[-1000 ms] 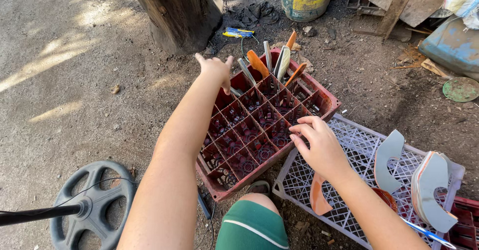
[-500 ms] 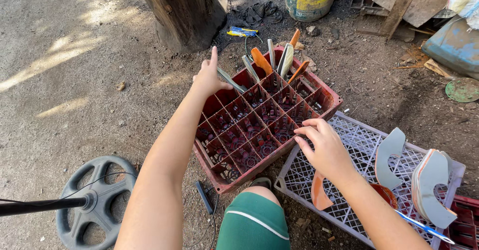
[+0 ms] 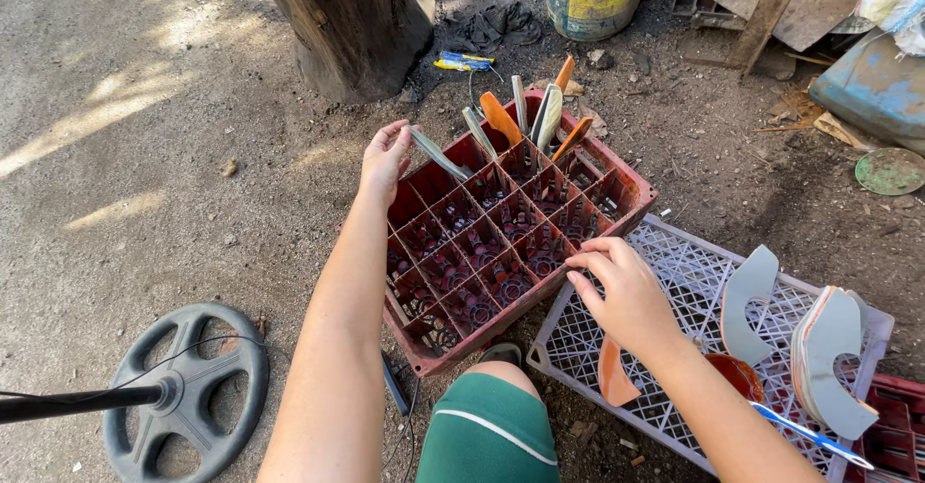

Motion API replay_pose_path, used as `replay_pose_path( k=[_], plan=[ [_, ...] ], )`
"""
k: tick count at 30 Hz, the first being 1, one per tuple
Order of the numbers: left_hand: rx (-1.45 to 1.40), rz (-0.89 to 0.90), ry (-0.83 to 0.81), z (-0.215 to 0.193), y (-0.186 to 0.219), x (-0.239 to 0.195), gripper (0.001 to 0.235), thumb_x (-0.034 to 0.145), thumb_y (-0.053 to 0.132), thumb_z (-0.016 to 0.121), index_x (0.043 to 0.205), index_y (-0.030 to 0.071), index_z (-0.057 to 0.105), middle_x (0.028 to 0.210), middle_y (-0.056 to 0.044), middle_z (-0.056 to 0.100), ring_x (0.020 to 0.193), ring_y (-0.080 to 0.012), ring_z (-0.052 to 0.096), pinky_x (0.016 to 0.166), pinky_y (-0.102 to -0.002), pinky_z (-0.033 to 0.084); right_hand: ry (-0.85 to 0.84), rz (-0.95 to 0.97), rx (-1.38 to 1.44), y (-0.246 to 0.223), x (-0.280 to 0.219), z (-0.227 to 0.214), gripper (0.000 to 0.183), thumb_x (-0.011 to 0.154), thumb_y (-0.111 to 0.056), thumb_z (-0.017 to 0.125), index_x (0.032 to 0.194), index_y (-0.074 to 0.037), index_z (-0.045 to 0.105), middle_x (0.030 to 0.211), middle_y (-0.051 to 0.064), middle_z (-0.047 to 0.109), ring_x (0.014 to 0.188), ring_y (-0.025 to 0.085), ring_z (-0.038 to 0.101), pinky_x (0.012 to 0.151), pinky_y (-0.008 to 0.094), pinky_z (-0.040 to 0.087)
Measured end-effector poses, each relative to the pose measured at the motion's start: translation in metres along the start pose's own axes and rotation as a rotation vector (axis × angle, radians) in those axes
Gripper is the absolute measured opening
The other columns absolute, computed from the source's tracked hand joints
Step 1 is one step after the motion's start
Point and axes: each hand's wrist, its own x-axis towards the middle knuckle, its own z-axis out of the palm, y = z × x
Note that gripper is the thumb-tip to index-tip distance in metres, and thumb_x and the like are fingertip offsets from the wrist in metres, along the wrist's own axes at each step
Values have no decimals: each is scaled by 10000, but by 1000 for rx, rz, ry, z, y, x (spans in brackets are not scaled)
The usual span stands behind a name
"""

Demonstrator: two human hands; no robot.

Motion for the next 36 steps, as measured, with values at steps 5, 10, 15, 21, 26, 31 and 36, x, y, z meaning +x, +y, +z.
replay_pose_path(
  k=[5,10,15,21,26,31,36],
  plan=[
    [53,259,-80,12,1,0,339,975,249,702,1285,167,593,1192,-41,772,1126,-110,684,993,-264,498,32,-108,66,-2,27,8,168,899,-197,727,1014,-75,723,1129,103,639,1056,313,649,911,429,519],
    [215,331,-78,32,-9,6,231,960,192,734,1161,94,676,1091,-47,756,1019,-124,696,902,-296,572,53,-267,118,1,107,39,118,937,-168,732,992,-65,711,1084,97,646,1070,303,646,935,420,513],
    [326,286,-72,40,-22,14,216,960,184,735,1141,81,674,1022,-51,760,938,-119,694,844,-283,570,68,-276,68,-11,194,83,149,900,-199,764,980,-74,750,1033,132,653,1063,343,627,928,456,490],
    [90,162,-149,30,-24,21,252,938,162,723,1155,43,673,1037,-63,752,938,-116,691,845,-275,564,58,-270,78,-30,222,107,152,910,-221,751,980,-88,767,1008,139,648,1036,343,625,926,461,490],
    [16,160,-125,25,-11,14,258,987,209,647,1163,38,729,1094,-40,739,1030,-136,646,930,-300,503,0,-247,71,-33,213,98,129,917,-201,725,979,-96,766,1013,137,647,1061,342,624,927,457,492],
    [333,158,81,45,5,2,319,1003,258,567,1190,51,722,1163,-64,750,1113,-202,678,992,-357,522,-46,-222,40,-37,203,84,140,910,-217,733,974,-96,765,1028,141,645,1066,343,619,935,455,486],
    [157,-77,397,46,28,-5,573,1030,234,531,1539,65,328,1568,-139,419,1423,-292,430,1171,-476,363,6,-340,-3,-43,184,43,133,902,-201,744,976,-92,760,1059,135,648,1087,342,618,982,454,483]
  ],
)
